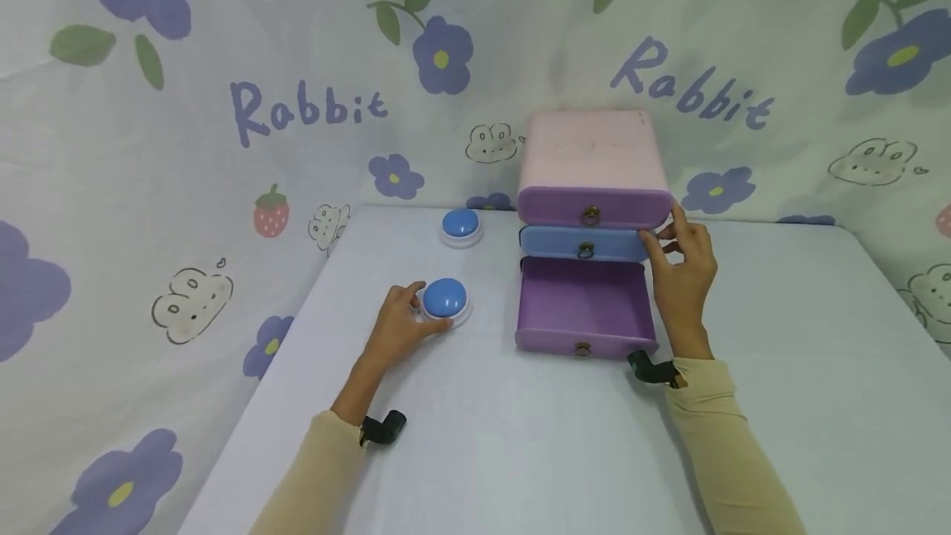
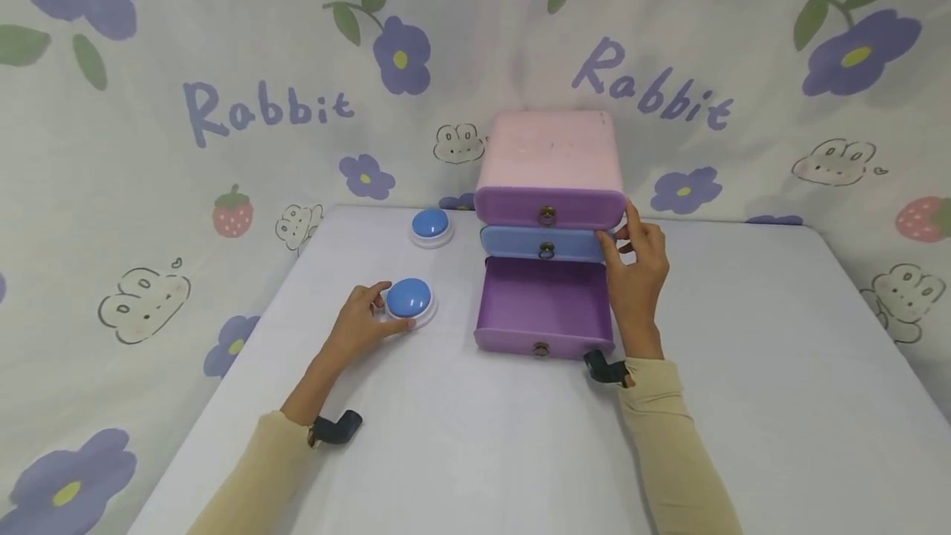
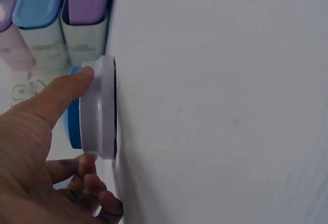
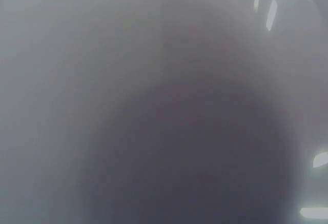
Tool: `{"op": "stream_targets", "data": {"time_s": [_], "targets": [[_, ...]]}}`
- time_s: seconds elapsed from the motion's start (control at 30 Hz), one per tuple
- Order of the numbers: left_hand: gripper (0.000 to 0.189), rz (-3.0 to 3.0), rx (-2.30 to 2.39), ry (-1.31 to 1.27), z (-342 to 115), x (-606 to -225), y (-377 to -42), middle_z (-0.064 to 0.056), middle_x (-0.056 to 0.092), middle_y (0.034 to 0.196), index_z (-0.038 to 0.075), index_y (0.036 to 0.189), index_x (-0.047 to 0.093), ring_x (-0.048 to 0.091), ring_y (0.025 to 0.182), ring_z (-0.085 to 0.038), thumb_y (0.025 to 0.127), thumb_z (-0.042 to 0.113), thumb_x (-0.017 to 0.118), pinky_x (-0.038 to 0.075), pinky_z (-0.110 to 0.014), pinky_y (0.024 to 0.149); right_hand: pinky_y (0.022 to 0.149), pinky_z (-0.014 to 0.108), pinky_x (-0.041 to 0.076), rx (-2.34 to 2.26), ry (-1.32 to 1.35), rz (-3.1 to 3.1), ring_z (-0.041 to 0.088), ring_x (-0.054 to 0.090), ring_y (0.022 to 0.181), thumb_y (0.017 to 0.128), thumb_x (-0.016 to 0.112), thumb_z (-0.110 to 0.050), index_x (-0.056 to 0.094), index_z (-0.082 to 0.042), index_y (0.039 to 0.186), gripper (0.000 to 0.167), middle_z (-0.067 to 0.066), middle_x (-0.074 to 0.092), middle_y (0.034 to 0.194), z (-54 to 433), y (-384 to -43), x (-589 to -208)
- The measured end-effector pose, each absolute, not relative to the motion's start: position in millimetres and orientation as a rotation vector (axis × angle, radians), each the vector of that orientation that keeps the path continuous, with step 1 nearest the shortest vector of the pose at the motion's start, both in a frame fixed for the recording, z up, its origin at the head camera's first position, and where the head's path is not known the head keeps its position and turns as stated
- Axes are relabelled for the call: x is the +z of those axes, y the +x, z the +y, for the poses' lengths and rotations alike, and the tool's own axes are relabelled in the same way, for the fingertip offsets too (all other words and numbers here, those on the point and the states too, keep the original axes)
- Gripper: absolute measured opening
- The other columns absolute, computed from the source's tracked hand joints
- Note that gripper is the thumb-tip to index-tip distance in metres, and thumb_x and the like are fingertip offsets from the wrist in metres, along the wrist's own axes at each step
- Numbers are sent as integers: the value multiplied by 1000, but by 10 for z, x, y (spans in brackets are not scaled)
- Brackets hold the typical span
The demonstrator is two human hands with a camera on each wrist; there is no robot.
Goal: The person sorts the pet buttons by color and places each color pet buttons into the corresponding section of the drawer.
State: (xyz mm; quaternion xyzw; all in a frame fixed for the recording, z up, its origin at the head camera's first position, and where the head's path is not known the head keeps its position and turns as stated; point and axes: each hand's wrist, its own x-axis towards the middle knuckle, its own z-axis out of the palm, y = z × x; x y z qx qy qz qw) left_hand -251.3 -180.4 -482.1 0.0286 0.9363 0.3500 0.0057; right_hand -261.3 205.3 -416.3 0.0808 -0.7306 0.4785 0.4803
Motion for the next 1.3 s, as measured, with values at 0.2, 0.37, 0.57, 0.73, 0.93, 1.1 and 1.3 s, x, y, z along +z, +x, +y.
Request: {"op": "stream_targets", "data": {"time_s": [0.2, 0.37, 0.57, 0.73, 0.93, 1.1, 1.3], "targets": [[80, 3018, 1073, 203, -1814, -4869, -2583, -9, 51, 101, 2, 137, 58, 49, 92, -24, 75, 43, 87, 44, -38, 78, 75, 15, 44, 1155, 180, -1791, 34, 53, 86, 81, 74, 14, 60, 8, 132, 53, 28, 54, 89, 2081, -2614, -4153], [80, 3035, 1167, 212, -1760, -4826, -2576, -5, 49, 97, 4, 136, 60, 46, 89, -22, 74, 46, 87, 40, -34, 73, 74, 16, 44, 1164, 187, -1782, 33, 53, 86, 81, 74, 15, 60, 8, 132, 53, 28, 54, 89, 2083, -2618, -4150], [79, 2992, 1317, 284, -1527, -4657, -2497, -4, 46, 95, 6, 137, 60, 42, 88, -21, 74, 42, 88, 37, -35, 68, 75, 15, 44, 1192, 196, -1769, 29, 52, 88, 81, 73, 16, 60, 8, 132, 53, 32, 54, 90, 2084, -2660, -4162], [74, 2939, 1377, 370, -1271, -4569, -2442, -2, 45, 94, 13, 136, 63, 41, 88, -20, 73, 44, 88, 36, -35, 69, 75, 15, 44, 1193, 200, -1762, 32, 52, 87, 80, 73, 18, 60, 9, 131, 54, 32, 54, 90, 2079, -2680, -4164], [73, 2898, 1414, 477, -984, -4501, -2456, -1, 46, 93, 18, 133, 65, 42, 89, -20, 71, 47, 89, 37, -35, 69, 75, 15, 43, 1197, 190, -1772, 33, 51, 87, 81, 73, 17, 60, 9, 132, 54, 31, 54, 90, 2084, -2671, -4156], [77, 2870, 1410, 516, -768, -4494, -2502, -1, 47, 93, 17, 135, 64, 47, 91, -27, 70, 50, 89, 37, -34, 68, 75, 15, 43, 1198, 179, -1781, 36, 52, 87, 81, 73, 17, 59, 9, 132, 53, 29, 53, 91, 2091, -2677, -4181], [91, 2893, 1236, 589, -596, -4528, -2564, -4, 47, 96, 10, 143, 56, 45, 89, -20, 71, 58, 84, 37, -31, 68, 74, 16, 44, 1197, 180, -1780, 35, 52, 88, 81, 73, 17, 60, 9, 131, 53, 28, 53, 89, 2080, -2671, -4200]]}}
